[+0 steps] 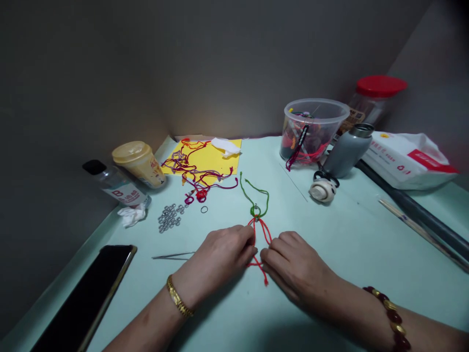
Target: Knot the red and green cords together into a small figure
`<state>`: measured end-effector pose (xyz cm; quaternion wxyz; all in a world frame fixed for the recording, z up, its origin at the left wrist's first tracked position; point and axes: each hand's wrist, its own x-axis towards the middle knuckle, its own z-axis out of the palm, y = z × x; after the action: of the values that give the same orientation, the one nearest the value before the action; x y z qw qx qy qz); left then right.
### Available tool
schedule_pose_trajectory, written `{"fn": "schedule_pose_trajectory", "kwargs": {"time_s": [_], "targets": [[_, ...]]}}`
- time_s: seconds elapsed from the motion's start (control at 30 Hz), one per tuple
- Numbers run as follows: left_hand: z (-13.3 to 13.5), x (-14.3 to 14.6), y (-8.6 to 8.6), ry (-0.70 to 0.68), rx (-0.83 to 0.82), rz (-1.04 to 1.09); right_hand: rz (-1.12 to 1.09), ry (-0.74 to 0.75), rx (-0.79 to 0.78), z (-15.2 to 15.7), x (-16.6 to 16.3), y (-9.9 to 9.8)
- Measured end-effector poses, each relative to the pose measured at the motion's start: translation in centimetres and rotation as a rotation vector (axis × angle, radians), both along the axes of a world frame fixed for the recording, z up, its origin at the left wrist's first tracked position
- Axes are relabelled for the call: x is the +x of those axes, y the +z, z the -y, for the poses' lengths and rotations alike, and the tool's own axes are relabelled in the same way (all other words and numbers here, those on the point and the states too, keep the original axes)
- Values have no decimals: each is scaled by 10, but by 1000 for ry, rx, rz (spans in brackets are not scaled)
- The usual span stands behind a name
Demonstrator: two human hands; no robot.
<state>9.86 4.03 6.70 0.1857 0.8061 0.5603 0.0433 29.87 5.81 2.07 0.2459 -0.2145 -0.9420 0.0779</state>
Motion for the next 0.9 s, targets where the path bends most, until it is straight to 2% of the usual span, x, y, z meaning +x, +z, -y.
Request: {"fn": "schedule_pose_trajectory", "kwargs": {"time_s": [0.23,0.5,0.77,0.9], "targets": [[-2,-1,6,9,46,21,-197,-195,-191,-18,13,11],[-8,-11,2,157,113,-10,-266,-413,-457,-44,21,8],[-12,-11,0,191,91,8,-210,-422,-559,-52,21,6],[-13,-14,-3,211,122,12,-200,-420,-547,-53,21,5]]}}
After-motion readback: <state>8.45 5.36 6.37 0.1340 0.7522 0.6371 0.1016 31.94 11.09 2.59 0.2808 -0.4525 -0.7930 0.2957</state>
